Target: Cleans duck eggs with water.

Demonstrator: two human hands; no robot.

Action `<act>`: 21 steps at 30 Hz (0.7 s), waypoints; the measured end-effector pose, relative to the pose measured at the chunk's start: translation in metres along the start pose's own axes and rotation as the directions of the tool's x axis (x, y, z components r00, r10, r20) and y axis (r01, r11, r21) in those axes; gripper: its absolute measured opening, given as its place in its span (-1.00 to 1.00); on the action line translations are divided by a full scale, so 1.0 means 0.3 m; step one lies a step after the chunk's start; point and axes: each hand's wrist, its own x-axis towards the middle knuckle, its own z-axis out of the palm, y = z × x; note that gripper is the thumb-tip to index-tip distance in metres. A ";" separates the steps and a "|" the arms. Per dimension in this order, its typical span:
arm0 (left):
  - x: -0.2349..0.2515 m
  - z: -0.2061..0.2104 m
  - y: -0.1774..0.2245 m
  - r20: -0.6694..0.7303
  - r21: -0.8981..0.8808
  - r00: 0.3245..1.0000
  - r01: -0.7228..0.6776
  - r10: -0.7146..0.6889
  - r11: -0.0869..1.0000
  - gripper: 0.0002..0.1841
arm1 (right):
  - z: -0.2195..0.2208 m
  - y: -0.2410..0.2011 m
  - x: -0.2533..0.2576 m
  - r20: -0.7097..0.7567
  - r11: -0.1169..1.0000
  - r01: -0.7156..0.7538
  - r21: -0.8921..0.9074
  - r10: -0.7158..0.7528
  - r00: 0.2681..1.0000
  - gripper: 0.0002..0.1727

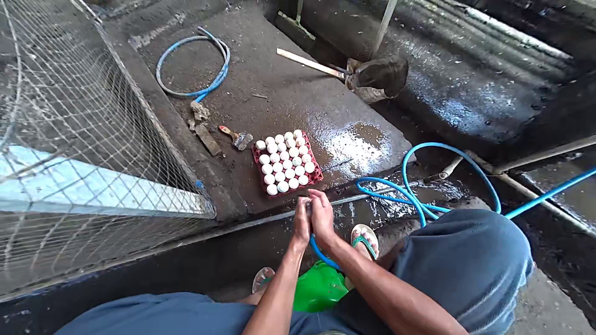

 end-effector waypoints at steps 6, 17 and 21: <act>0.026 -0.051 -0.009 0.169 -0.146 0.973 0.183 -0.157 0.972 -0.73 | -0.052 0.019 0.120 0.285 0.893 -0.371 0.254 0.298 0.911 -0.47; 0.024 0.011 -0.001 -0.093 0.215 0.996 0.027 -0.007 0.976 -0.52 | -0.003 0.026 0.024 0.045 0.989 0.057 -0.137 -0.051 0.998 -0.46; 0.018 0.016 0.008 -0.053 0.053 0.972 0.233 -0.230 0.971 -0.43 | -0.038 0.007 0.135 0.073 0.963 -0.269 -0.030 0.271 0.960 -0.49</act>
